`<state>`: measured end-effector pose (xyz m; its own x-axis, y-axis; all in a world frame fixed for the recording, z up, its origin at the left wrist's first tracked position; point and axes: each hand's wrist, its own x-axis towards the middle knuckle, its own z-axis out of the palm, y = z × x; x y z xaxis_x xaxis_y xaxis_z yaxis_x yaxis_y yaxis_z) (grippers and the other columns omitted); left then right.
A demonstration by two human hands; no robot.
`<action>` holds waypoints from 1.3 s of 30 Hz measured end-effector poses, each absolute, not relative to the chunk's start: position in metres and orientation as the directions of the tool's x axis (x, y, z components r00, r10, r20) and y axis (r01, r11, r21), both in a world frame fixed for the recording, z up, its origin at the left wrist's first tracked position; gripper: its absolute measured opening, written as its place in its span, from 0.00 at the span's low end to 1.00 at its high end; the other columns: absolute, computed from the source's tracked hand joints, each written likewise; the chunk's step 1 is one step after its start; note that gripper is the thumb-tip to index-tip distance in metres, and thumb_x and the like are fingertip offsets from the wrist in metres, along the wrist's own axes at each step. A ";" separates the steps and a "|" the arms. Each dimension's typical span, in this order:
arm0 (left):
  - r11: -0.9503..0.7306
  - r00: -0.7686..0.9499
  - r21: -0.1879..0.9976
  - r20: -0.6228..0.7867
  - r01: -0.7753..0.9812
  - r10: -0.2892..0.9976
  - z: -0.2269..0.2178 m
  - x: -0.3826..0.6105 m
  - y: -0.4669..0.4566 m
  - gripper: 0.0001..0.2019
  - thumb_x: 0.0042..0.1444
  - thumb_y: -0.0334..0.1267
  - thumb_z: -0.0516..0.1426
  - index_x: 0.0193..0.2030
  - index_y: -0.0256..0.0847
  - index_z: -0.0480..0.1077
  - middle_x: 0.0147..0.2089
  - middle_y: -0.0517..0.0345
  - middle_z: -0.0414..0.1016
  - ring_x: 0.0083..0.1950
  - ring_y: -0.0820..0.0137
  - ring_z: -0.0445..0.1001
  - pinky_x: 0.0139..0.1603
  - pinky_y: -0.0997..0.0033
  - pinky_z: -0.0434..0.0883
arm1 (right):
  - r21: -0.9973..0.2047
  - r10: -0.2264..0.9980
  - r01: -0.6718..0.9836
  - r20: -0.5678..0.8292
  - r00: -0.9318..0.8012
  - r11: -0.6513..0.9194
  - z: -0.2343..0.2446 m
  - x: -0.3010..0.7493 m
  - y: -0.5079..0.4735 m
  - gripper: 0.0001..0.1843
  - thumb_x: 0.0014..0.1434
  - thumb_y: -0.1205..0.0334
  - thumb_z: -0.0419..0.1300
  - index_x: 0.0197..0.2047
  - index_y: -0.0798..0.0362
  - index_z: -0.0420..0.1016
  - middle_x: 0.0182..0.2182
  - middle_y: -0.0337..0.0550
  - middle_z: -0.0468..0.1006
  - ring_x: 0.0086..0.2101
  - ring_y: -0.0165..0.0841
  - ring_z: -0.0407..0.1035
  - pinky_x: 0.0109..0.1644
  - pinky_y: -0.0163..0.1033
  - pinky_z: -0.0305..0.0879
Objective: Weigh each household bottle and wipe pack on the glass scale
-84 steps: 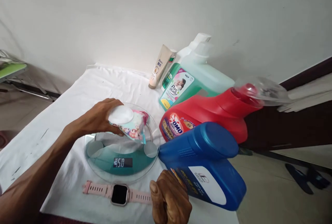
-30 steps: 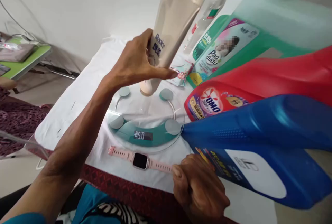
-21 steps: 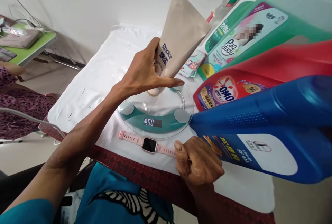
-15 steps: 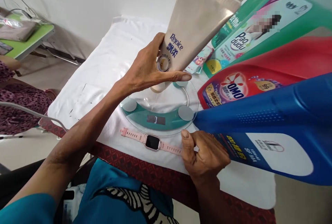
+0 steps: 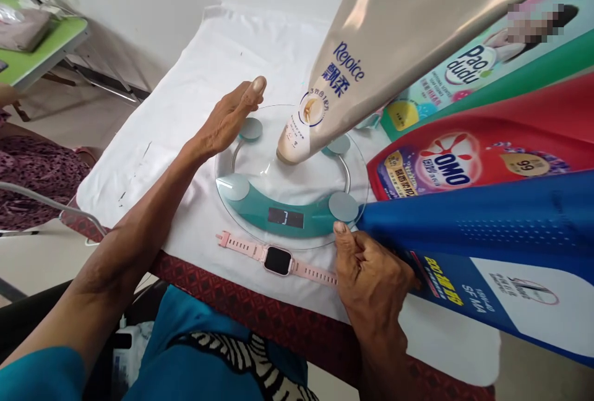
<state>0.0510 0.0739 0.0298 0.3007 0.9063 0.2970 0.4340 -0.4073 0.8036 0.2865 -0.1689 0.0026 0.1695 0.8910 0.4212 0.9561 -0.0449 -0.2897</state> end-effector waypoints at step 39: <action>-0.302 0.375 0.897 0.172 0.324 0.911 0.023 0.054 0.062 0.44 0.64 0.78 0.39 0.62 0.46 0.74 0.63 0.46 0.78 0.67 0.53 0.75 0.72 0.52 0.66 | -0.353 0.911 0.934 0.368 0.187 -0.049 -0.001 0.291 -0.164 0.34 0.76 0.40 0.51 0.22 0.50 0.63 0.16 0.39 0.68 0.19 0.28 0.59 0.29 0.38 0.52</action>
